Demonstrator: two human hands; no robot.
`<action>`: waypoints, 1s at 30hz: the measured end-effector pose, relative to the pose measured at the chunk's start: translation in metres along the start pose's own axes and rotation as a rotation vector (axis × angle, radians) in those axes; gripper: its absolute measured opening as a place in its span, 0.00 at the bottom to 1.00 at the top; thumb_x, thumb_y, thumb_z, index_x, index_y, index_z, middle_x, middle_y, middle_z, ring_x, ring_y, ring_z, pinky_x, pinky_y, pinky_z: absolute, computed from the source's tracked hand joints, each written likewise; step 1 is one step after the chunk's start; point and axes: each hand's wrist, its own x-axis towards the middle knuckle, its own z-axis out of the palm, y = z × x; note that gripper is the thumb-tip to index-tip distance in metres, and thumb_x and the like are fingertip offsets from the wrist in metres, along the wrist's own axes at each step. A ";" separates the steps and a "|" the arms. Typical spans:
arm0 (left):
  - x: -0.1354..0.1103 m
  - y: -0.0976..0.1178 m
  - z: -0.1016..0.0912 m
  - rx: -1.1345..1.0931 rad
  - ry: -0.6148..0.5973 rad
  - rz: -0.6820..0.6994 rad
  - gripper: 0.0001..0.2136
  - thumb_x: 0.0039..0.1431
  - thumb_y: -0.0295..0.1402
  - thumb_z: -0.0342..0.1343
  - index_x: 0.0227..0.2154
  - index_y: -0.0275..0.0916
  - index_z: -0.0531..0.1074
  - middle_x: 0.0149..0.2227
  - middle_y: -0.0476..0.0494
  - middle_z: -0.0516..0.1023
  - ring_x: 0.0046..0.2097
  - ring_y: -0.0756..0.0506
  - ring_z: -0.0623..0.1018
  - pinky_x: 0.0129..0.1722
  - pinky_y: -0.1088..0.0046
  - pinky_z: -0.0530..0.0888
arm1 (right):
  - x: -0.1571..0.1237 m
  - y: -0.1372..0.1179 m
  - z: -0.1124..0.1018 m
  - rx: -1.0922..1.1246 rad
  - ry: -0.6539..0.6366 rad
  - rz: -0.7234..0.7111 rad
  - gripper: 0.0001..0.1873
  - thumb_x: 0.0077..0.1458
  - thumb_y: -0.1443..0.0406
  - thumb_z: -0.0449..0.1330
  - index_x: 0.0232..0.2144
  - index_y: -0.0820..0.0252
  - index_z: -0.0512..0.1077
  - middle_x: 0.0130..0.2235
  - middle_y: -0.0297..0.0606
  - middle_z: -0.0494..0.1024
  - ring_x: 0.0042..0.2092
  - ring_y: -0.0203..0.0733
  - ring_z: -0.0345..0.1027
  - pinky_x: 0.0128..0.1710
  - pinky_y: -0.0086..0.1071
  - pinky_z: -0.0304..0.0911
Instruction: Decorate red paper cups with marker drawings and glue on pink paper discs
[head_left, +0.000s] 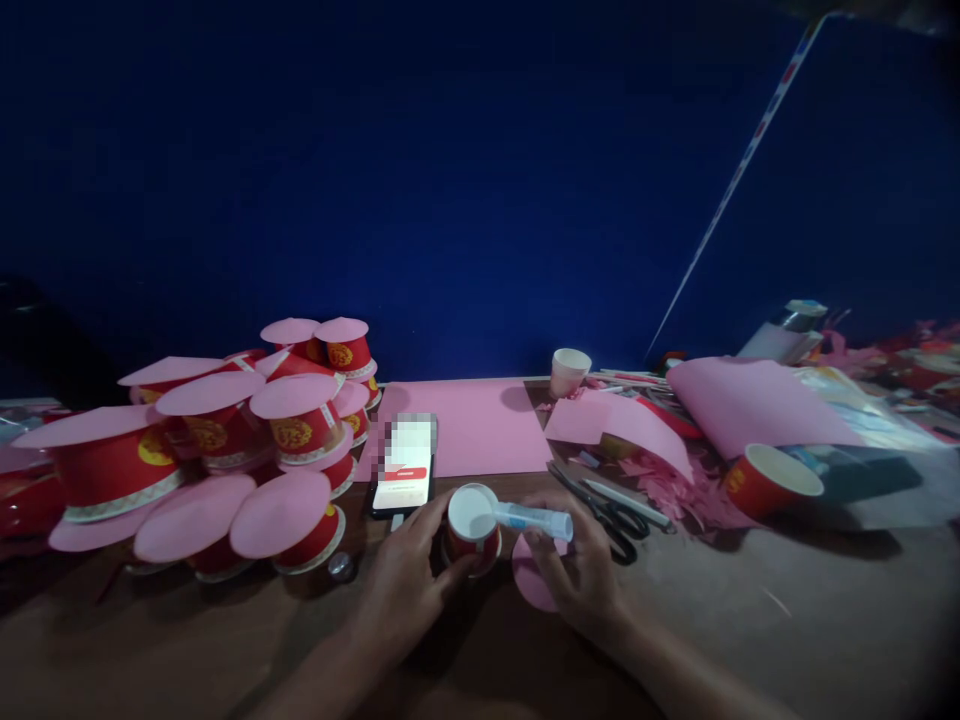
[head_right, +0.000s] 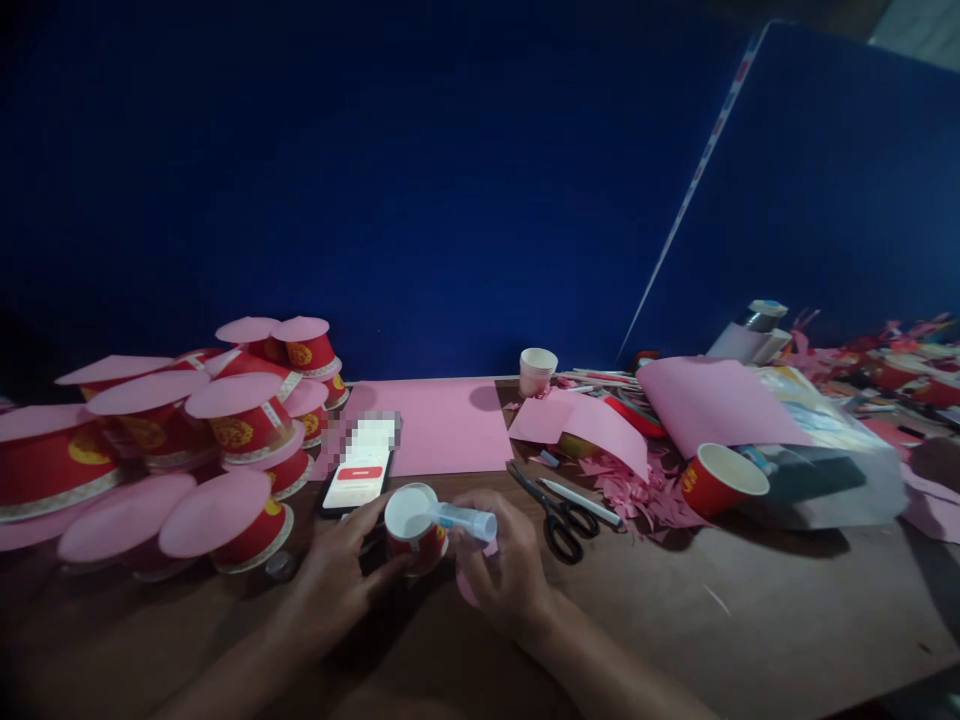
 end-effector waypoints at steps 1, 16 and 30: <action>0.000 0.000 0.000 0.002 0.008 0.004 0.24 0.51 0.36 0.59 0.52 0.44 0.63 0.50 0.41 0.73 0.50 0.39 0.73 0.49 0.60 0.70 | 0.001 -0.001 0.000 -0.008 -0.003 -0.011 0.08 0.55 0.68 0.54 0.39 0.55 0.66 0.34 0.35 0.74 0.34 0.39 0.69 0.34 0.29 0.64; 0.000 -0.006 0.003 0.040 0.011 0.012 0.26 0.50 0.33 0.59 0.53 0.43 0.61 0.52 0.41 0.72 0.53 0.41 0.71 0.51 0.60 0.69 | 0.006 -0.004 -0.003 -0.010 -0.077 0.013 0.03 0.54 0.68 0.53 0.33 0.58 0.65 0.28 0.32 0.71 0.28 0.35 0.65 0.28 0.27 0.61; 0.000 -0.004 0.002 0.090 0.004 0.026 0.25 0.52 0.38 0.57 0.53 0.43 0.61 0.51 0.40 0.73 0.51 0.39 0.72 0.49 0.58 0.70 | 0.006 -0.005 -0.002 0.009 -0.004 0.069 0.07 0.56 0.68 0.53 0.39 0.57 0.66 0.34 0.36 0.74 0.34 0.39 0.69 0.34 0.29 0.65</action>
